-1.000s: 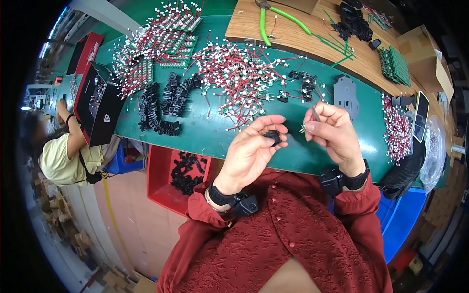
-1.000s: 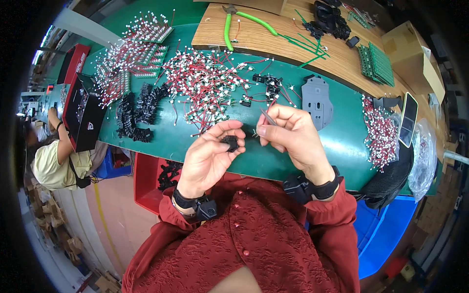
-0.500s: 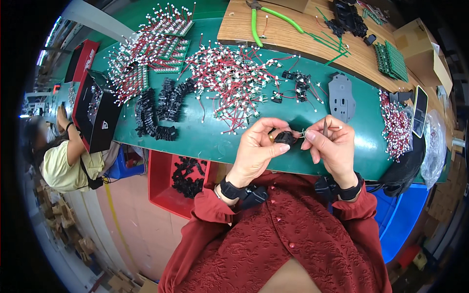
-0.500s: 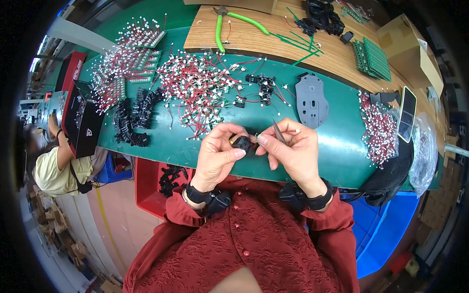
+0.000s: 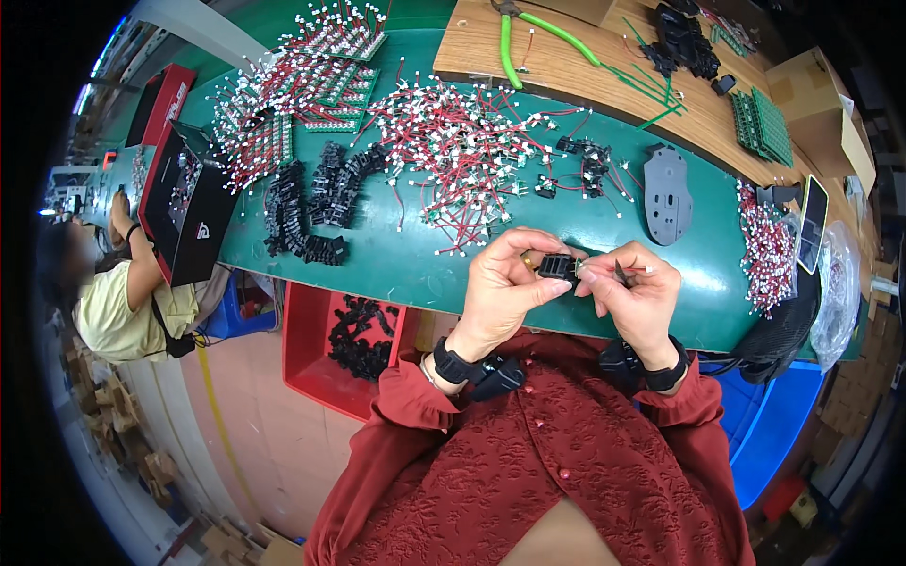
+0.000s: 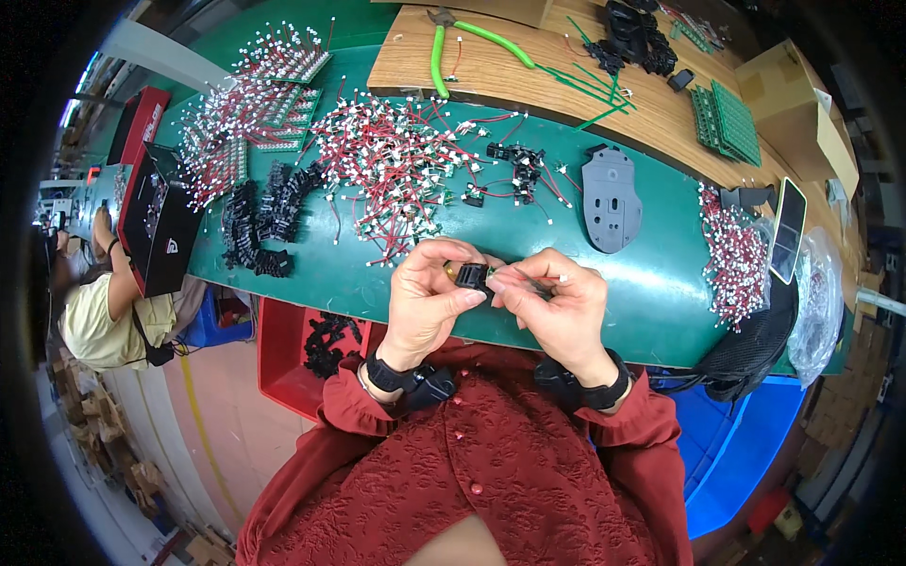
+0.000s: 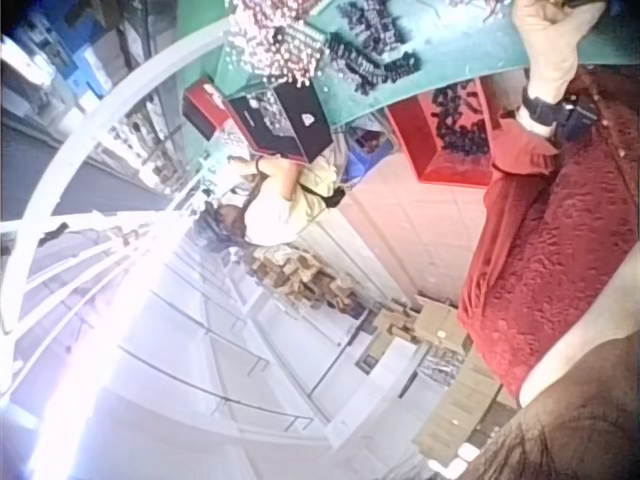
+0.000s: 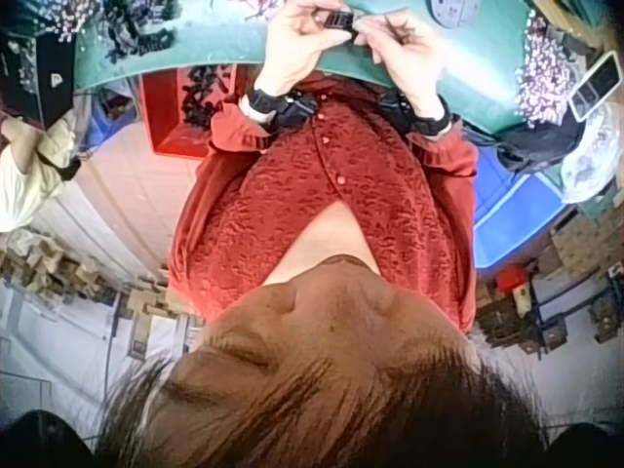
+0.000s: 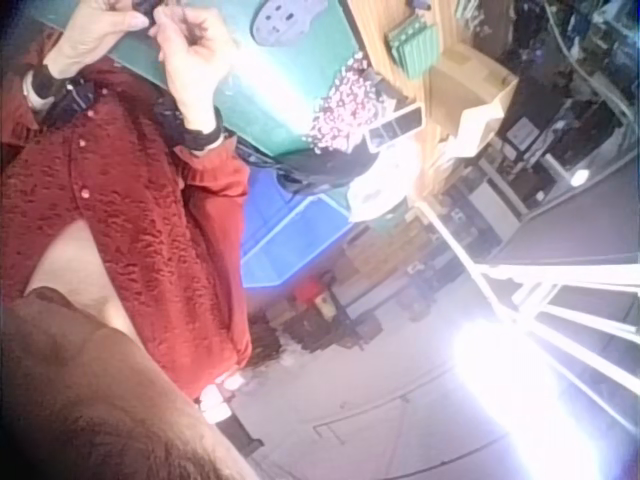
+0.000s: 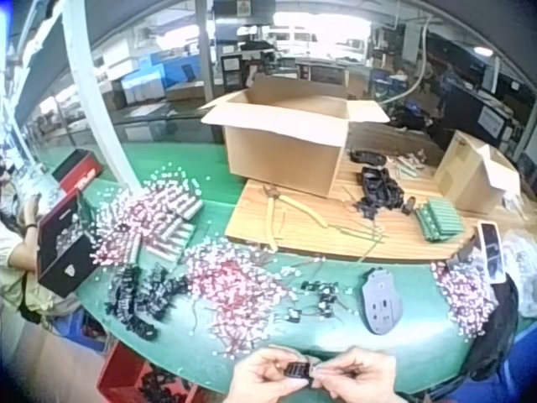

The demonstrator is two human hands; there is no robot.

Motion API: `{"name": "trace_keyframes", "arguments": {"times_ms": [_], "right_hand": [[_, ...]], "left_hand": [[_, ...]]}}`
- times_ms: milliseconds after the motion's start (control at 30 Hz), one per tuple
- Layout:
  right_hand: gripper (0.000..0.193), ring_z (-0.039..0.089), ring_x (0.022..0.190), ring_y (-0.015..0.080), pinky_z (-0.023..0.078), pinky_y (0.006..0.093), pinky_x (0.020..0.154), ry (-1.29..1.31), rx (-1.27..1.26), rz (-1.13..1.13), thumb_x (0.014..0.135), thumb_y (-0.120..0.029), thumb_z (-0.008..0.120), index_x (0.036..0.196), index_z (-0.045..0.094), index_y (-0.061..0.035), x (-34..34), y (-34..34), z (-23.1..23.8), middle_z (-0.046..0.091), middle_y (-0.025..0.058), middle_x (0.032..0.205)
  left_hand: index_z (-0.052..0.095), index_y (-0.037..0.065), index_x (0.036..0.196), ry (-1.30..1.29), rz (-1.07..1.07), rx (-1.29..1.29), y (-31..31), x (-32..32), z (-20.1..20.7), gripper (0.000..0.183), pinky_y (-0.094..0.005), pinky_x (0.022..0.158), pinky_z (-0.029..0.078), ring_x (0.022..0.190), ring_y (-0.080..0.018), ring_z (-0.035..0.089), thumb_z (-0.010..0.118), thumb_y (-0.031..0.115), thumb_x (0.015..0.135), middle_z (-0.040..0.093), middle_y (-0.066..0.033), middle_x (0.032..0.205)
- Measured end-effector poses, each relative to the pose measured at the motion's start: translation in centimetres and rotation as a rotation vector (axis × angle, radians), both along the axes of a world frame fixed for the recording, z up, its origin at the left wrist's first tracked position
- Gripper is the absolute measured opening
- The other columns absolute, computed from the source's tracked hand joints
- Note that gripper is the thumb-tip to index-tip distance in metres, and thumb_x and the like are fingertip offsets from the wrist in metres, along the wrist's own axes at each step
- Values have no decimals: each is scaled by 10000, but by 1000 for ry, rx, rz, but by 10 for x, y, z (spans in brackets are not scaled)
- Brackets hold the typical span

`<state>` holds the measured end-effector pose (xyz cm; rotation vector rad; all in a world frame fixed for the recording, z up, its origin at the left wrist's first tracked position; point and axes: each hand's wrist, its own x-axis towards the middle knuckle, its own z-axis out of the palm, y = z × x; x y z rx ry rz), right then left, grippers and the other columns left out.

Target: The person assembles small electronic components by inserting red and white wires into black plastic housings. They repeatedly pick up a housing, insert wires, and place the assembled unit on the table. The workspace contains piles of loose wires and finished assemblies.

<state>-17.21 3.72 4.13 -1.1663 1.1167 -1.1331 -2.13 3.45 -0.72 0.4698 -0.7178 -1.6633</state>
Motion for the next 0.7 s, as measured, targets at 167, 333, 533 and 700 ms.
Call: {"name": "trace_keyframes", "arguments": {"times_ms": [167, 333, 533, 700], "right_hand": [[80, 599, 593, 100, 485, 213, 528, 103, -76, 3, 704, 32, 645, 772, 603, 34, -1, 2, 1, 631, 88, 685], [96, 621, 633, 115, 497, 223, 578, 185, -76, 26, 686, 33, 654, 773, 612, 27, -3, 2, 1, 642, 88, 709], [93, 621, 623, 108, 495, 223, 569, 353, -168, 68, 689, 25, 654, 770, 607, 25, -3, 0, 4, 643, 82, 695], [119, 608, 550, 135, 471, 232, 495, 346, -408, -122, 682, 20, 674, 766, 590, 10, 3, 5, -18, 626, 92, 654]], "left_hand": [[499, 3, 982, -9, -15, -9, 0, -1, 0, 348, -325, 805, 498, 996, -239, 543, 598, -152, 686, 534, -96, 978], [490, -12, 1008, -32, -20, -12, 0, 0, 0, 357, -324, 819, 493, 997, -229, 543, 585, -158, 697, 539, -108, 987], [477, -37, 1045, -121, -7, -15, 4, 0, -3, 365, -305, 831, 485, 993, -215, 546, 582, -147, 713, 546, -129, 1001], [474, -40, 1058, -129, 70, 23, 5, -8, 2, 365, -288, 826, 481, 994, -203, 545, 565, -152, 723, 551, -128, 992]]}}
